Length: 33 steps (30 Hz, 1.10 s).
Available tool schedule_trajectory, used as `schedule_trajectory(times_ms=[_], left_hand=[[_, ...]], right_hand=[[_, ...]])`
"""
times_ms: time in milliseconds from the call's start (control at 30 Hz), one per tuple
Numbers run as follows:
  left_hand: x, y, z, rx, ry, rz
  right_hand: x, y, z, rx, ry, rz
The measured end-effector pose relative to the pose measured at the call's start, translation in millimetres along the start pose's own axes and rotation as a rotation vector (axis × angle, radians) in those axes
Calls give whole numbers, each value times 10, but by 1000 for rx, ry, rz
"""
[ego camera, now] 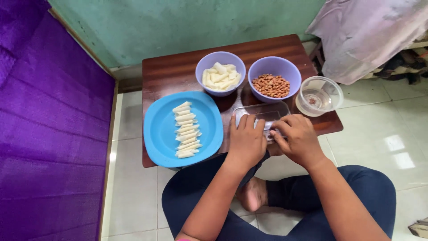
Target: The person sits on the floor and wraps white, cylindrical food items in small, clear plastic wrappers. They place the wrapped items onto a blue plate. Bowls containing peanuts and unwrapped food items are visible on the table.
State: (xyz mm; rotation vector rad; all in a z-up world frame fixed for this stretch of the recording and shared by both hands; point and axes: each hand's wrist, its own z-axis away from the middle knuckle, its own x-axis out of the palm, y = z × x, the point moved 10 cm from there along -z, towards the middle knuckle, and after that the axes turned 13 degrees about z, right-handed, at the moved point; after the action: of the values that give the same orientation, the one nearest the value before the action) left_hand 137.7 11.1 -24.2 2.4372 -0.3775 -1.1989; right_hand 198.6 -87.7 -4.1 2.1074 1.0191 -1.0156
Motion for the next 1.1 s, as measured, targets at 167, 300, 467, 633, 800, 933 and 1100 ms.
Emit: schedule_trajectory(times_ms=[167, 300, 467, 633, 800, 933, 1100], left_hand=[[-147, 135, -42, 19, -41, 7], [-160, 147, -28, 20, -25, -18], [-112, 139, -9, 28, -32, -15], [-139, 190, -24, 59, -29, -50], [-274, 180, -35, 40, 32, -27], [-715, 103, -138, -1, 85, -82], [-1280, -51, -493, 69, 154, -229]], right_hand=[[17, 16, 7, 0, -32, -27], [60, 1, -4, -19, -66, 5], [81, 9, 3, 3, -64, -18], [79, 38, -34, 34, -102, -66], [-162, -35, -201, 8, -58, -101], [-316, -60, -545, -53, 33, -234], [-469, -204, -1398, -156, 103, -194]])
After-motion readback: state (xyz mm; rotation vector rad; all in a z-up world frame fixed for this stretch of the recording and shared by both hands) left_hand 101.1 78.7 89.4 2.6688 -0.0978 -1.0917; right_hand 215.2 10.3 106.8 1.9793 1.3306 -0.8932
